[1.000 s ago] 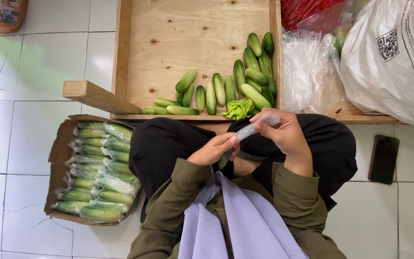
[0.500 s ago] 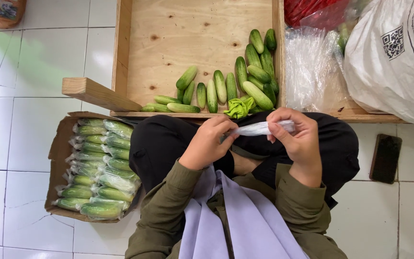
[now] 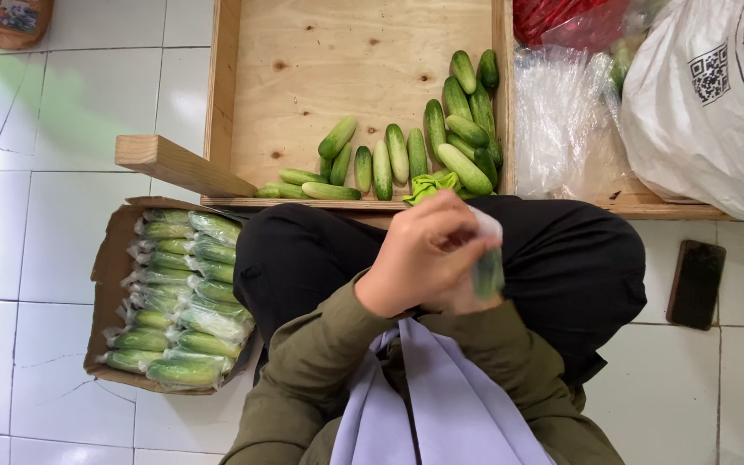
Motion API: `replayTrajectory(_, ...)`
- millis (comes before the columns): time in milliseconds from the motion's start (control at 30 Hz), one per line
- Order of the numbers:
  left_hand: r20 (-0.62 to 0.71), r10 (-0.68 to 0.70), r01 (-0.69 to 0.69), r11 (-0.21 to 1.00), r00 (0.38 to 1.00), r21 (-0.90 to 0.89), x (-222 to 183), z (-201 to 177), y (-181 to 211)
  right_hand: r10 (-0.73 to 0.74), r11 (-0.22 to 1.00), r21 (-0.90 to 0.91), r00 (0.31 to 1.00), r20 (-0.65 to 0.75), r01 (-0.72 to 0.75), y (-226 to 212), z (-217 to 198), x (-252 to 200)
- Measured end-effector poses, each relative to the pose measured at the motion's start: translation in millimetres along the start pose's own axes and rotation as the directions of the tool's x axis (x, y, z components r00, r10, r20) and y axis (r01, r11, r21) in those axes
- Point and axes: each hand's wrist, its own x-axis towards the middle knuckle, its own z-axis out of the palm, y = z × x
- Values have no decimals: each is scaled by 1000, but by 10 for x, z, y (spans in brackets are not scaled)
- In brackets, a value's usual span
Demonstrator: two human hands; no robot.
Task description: Bagging individual cucumbers and placing them into a cardboard box
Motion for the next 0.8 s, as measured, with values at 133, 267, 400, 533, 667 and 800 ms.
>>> replayTrajectory(133, -78, -49, 60, 988, 996, 142, 83, 20, -167, 123, 988, 107, 982, -146, -108, 197, 140, 17)
replayTrajectory(267, -321, -20, 117, 951, 947, 287, 43, -8, -361, 264, 951, 237, 924, -277, -201, 354, 271, -57)
replayTrajectory(400, -396, 42, 148, 888, 917, 435, -23, -44, -581, 413, 886, 375, 833, -367, -274, 479, 384, -101)
replayTrajectory(533, -392, 97, 137, 839, 915, 526, -74, -78, -797, 274, 954, 239, 847, -455, -180, 587, 189, -189)
replayTrajectory(667, -377, 19, 184, 849, 926, 496, -182, -98, -990, -215, 759, -644, 899, -381, -91, 492, 75, -164)
replayTrajectory(800, -345, -38, 208, 856, 938, 473, -205, -193, -955, -415, 104, -993, 910, 4, 52, 300, 230, -133)
